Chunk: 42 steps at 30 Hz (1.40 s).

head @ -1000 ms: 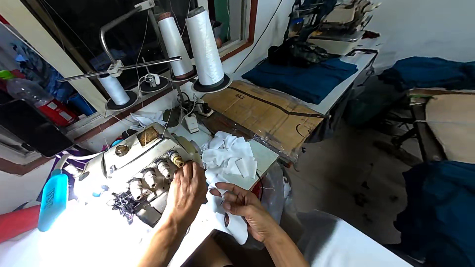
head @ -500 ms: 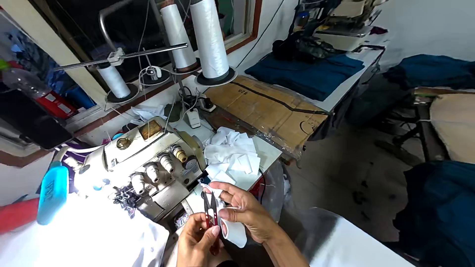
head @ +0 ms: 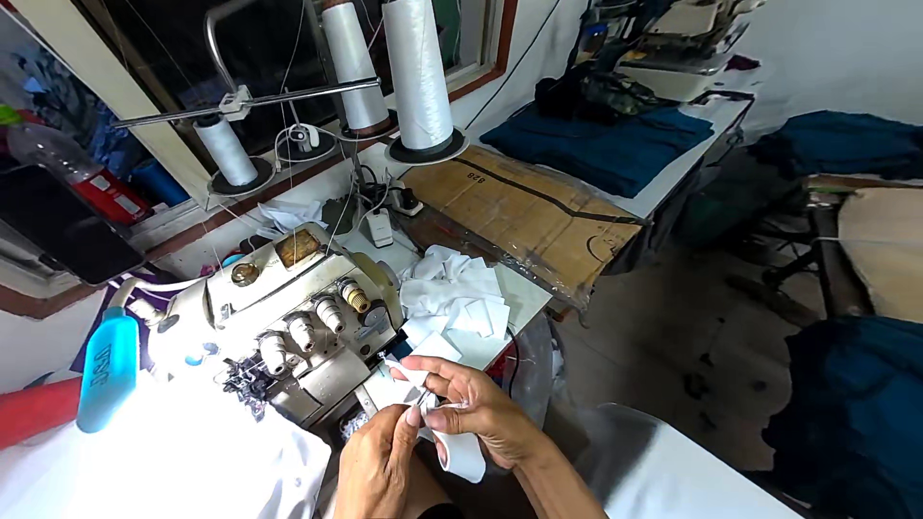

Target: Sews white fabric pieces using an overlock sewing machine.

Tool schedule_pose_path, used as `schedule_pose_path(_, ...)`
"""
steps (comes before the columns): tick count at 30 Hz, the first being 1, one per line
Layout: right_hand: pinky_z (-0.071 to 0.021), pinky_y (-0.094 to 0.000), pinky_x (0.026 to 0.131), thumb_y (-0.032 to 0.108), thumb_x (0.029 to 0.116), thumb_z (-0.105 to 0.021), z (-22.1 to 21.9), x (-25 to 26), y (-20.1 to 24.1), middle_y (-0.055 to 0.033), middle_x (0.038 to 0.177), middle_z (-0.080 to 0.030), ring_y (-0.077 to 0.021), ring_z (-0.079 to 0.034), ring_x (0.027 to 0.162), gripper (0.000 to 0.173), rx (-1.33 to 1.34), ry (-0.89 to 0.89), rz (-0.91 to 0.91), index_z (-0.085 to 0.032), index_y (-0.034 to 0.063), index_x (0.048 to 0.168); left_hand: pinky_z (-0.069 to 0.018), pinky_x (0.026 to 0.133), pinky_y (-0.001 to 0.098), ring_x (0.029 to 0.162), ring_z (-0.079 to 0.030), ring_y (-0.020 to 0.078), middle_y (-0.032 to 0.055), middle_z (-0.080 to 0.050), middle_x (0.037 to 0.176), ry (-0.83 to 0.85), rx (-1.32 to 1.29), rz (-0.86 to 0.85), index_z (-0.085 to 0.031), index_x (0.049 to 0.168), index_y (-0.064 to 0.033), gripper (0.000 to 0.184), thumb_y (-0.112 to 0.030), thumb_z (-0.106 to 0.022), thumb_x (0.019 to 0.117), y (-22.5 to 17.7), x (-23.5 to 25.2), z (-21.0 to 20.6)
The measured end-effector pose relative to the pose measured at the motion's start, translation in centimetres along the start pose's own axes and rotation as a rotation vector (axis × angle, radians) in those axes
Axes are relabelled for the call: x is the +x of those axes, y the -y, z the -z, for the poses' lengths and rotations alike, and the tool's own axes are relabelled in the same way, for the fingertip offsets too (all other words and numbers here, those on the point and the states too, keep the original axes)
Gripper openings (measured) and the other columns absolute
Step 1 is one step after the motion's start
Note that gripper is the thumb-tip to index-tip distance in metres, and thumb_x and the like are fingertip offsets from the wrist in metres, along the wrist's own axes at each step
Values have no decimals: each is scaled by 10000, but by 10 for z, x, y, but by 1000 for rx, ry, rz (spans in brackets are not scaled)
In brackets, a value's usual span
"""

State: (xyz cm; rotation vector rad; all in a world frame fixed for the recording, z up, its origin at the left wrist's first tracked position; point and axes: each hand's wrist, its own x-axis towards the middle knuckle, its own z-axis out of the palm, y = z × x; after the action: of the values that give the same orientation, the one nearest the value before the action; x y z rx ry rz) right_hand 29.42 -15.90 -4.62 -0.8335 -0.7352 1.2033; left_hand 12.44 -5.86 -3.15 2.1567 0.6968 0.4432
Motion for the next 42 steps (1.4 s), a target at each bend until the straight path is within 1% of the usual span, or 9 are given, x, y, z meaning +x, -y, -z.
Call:
schedule_pose_path(7,-619,-305,714,3,804,-727,4,-2,4,-72,1389,-631,-138,-710,964,688,-83,-24,-30,-494,17,1452,-410,511,297,519,-486,33,-97,-530,582,-260,27,7,-678,675,-176,507,-569,-552,971,-5,8,-12)
schedule_pose_path(10,-577,-349,964,49,813,-727,13,3,34,-91,1344,-656,-161,-654,1178,649,-345,-155,54,-526,-9,1426,-399,518,228,527,-461,7,-92,-525,603,-267,-111,7,-679,734,-137,478,-405,-454,1060,-1,6,-5)
schedule_pose_path(13,-596,-397,884,10,875,-743,22,29,81,-68,1212,-703,-182,-695,1034,587,-781,-371,65,-578,130,1425,-366,483,184,495,-415,-12,-106,-496,595,-265,-299,113,-694,820,-108,463,-286,-365,1092,5,-3,-3)
schedule_pose_path(17,-530,-627,938,110,828,-854,33,78,86,-161,1367,-638,-398,-672,1107,800,-1386,-352,-42,-488,177,1537,-389,496,184,515,-437,-3,-84,-549,643,-199,-383,166,-726,917,-55,449,-228,-353,1097,11,-12,-7)
schedule_pose_path(21,-508,-607,974,190,883,-809,49,96,48,-110,1581,-447,-396,-623,1200,738,-1539,-172,-313,-481,216,1544,-434,515,219,530,-473,30,-31,-602,723,-182,-290,152,-699,1073,-1,387,-191,-362,1093,7,-14,3)
schedule_pose_path(26,-542,-634,838,37,916,-693,82,102,48,-134,1298,-688,-413,-696,1042,435,-1685,-354,-144,-697,188,1324,-562,719,329,772,-667,160,122,-702,958,-207,104,129,-627,1172,55,253,-27,-518,959,-22,-3,25)
schedule_pose_path(29,-550,-611,825,16,936,-652,78,103,48,-106,1346,-665,-400,-700,1028,473,-1732,-387,-202,-674,215,1363,-594,766,395,927,-697,287,215,-638,1162,-234,455,51,-717,1122,6,235,-18,-570,941,-39,15,29)
schedule_pose_path(34,-576,-595,784,79,933,-705,60,71,36,-113,1541,-515,-400,-722,960,622,-1617,-503,-26,-518,163,1521,-554,516,380,708,-708,293,145,-685,835,-385,951,-387,-760,923,-18,191,63,-729,753,-55,53,27)
schedule_pose_path(42,-575,-413,662,237,910,-758,12,-7,8,-122,1035,-760,-204,-684,702,393,-1090,-803,180,-721,74,1265,-526,524,377,690,-694,297,172,-710,925,-308,1302,-461,-773,969,4,178,62,-692,822,-72,90,12)
